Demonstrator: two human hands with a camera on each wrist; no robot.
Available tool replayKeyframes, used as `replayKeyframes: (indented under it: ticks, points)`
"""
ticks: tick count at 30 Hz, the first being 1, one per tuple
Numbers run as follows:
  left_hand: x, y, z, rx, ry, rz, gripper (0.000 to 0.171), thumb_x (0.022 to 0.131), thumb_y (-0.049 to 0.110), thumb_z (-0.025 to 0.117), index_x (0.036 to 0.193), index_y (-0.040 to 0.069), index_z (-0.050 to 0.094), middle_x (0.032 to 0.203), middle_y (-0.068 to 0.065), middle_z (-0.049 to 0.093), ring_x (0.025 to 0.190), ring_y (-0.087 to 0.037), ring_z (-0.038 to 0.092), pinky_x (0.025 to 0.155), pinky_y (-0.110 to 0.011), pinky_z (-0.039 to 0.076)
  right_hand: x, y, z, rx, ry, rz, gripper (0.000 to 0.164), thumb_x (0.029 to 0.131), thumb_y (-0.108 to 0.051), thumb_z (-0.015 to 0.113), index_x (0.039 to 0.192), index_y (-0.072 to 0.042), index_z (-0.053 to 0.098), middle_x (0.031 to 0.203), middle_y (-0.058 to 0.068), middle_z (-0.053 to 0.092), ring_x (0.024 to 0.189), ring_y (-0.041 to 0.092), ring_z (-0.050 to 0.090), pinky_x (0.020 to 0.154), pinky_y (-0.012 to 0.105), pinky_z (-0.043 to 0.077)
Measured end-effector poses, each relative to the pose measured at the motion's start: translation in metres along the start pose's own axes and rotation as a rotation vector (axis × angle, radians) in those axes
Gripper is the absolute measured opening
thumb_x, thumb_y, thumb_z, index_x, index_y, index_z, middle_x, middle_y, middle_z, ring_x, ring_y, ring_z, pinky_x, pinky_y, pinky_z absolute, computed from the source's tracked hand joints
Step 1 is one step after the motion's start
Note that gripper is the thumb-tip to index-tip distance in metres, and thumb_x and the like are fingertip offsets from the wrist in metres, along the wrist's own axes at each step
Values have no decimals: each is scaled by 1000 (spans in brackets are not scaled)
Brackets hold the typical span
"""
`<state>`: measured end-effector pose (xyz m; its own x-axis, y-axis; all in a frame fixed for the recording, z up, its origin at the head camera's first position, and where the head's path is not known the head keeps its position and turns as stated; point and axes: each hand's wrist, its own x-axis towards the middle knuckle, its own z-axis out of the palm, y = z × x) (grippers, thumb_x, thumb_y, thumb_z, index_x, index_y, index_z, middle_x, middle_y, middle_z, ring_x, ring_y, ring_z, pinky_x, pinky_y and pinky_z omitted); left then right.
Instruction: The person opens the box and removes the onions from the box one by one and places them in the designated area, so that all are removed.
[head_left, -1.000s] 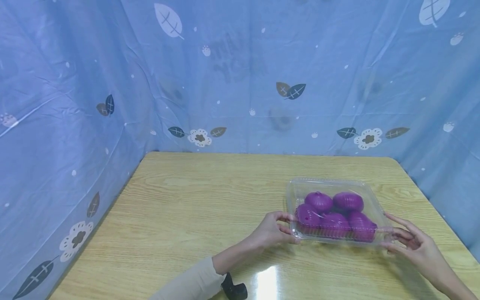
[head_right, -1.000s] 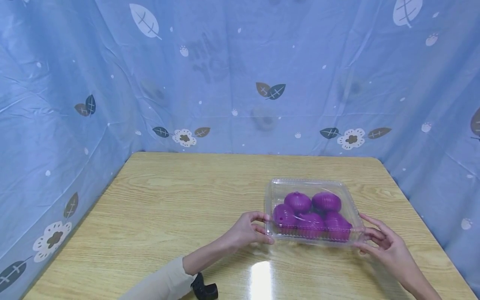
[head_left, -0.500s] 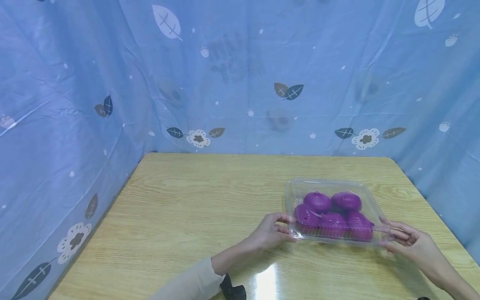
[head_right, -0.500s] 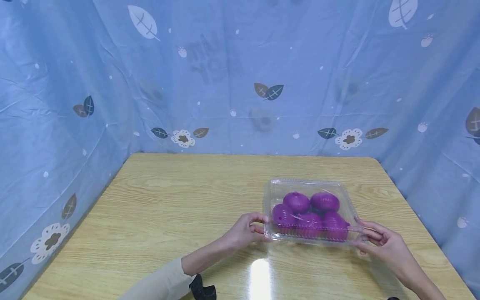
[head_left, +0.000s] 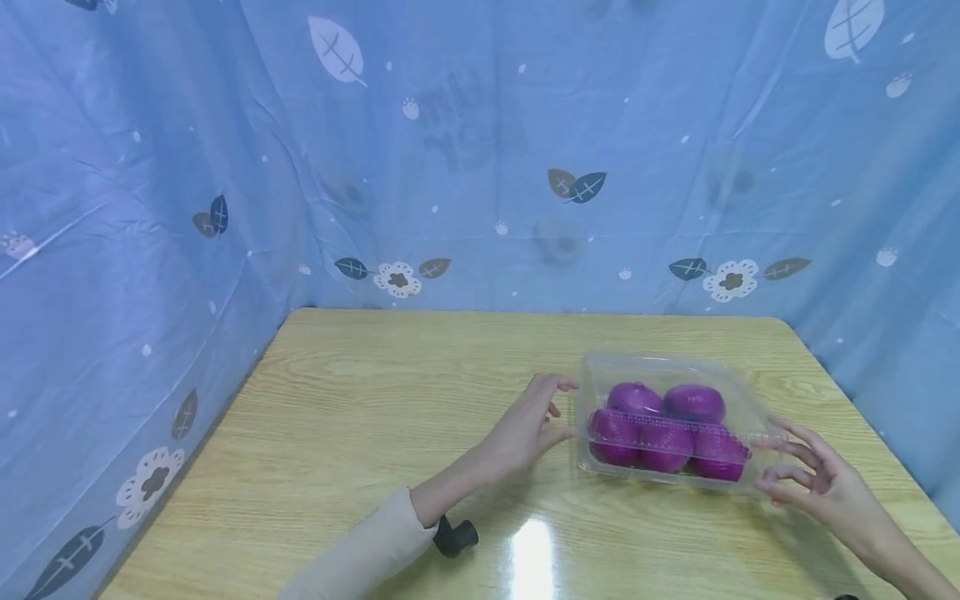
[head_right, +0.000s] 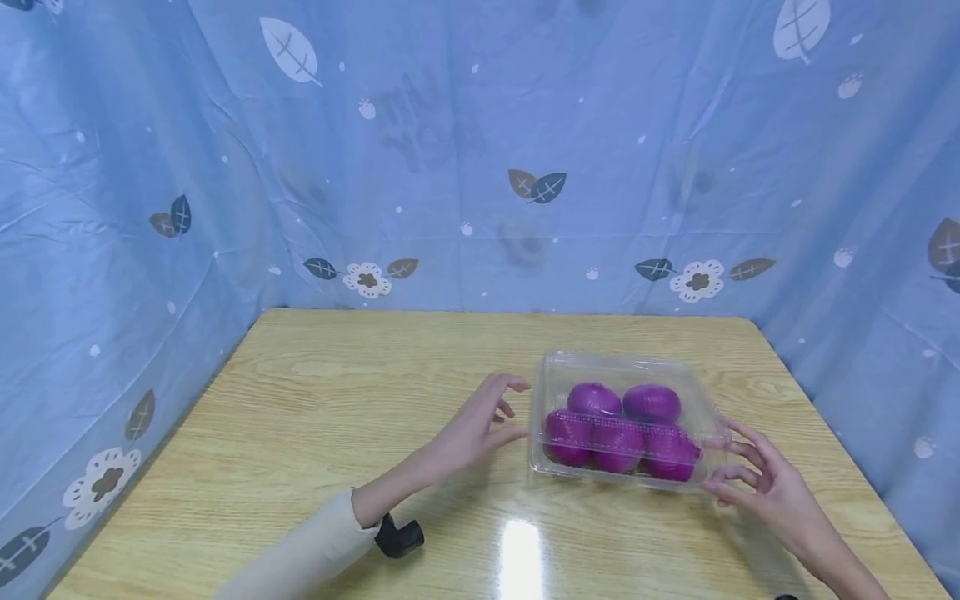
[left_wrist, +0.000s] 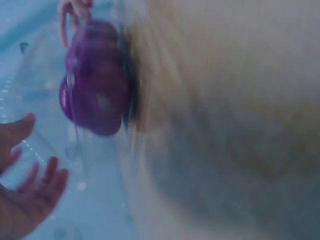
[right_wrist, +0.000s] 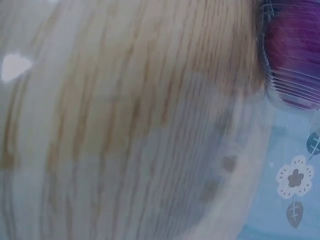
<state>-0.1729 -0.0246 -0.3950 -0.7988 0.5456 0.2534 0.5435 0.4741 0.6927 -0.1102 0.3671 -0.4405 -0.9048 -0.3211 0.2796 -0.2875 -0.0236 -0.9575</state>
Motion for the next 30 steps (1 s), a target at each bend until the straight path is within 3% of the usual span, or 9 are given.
replayKeyframes:
  ticks: [2,4,6,8,12,16,22,27,30]
  points:
    - [9,0,-3,110,36,118,32,91,22,65,121,16,56,117,0,54,93,-9,58,73,-14,49,0,-1,-1,-36,-9,4,81,84,27,48,151,-13,26,128,-10,57,90,11,65,64,31,58]
    - [18,0,-6,163,58,189,19,92,22,63,110,17,63,108,2,59,88,-8,59,70,-13,49,-1,-2,-2,-69,-41,-7,77,84,27,49,150,-6,27,132,-9,55,92,11,65,67,31,58]
    - [26,0,-9,162,67,212,14,93,22,62,106,16,66,104,3,62,85,-7,60,70,-15,50,0,-3,-3,-142,-95,-56,68,82,28,51,144,5,33,135,-8,53,95,10,64,70,29,58]
    - [33,0,-12,151,85,223,15,94,23,61,105,15,67,103,3,63,84,-6,60,72,-17,51,0,-6,-4,-270,-125,-109,58,78,28,56,132,10,47,138,-10,51,97,6,64,71,24,57]
    - [48,-4,-18,94,148,244,16,94,21,61,104,12,68,101,2,66,86,-6,61,79,-17,51,1,-11,-4,-568,-114,-203,43,69,23,69,106,3,68,138,-16,50,98,-4,62,67,15,54]
    - [67,-8,-20,28,253,282,14,95,16,60,101,7,67,98,-2,68,89,-11,63,83,-15,50,2,-13,-3,-653,-109,-239,40,65,21,73,98,-2,72,136,-15,52,95,-6,63,65,13,53]
    - [99,-14,-13,-154,353,221,17,98,12,55,103,-2,63,97,-12,68,90,-23,68,84,-19,53,-9,-12,-5,-629,-106,-241,43,65,21,73,100,-4,72,133,-16,55,86,-1,66,59,14,53]
    - [122,-16,-6,-327,327,101,21,102,15,47,108,-3,55,102,-17,62,87,-31,67,78,-31,57,-20,-14,-10,-603,-129,-222,41,66,21,72,95,-7,73,135,-18,53,87,-1,65,60,14,52]
    - [136,-15,-2,-429,300,43,21,102,15,45,110,-3,53,102,-17,59,87,-33,66,76,-31,58,-28,-19,-16,-606,-154,-208,41,67,20,72,96,-9,73,136,-21,51,95,-7,62,60,11,50]
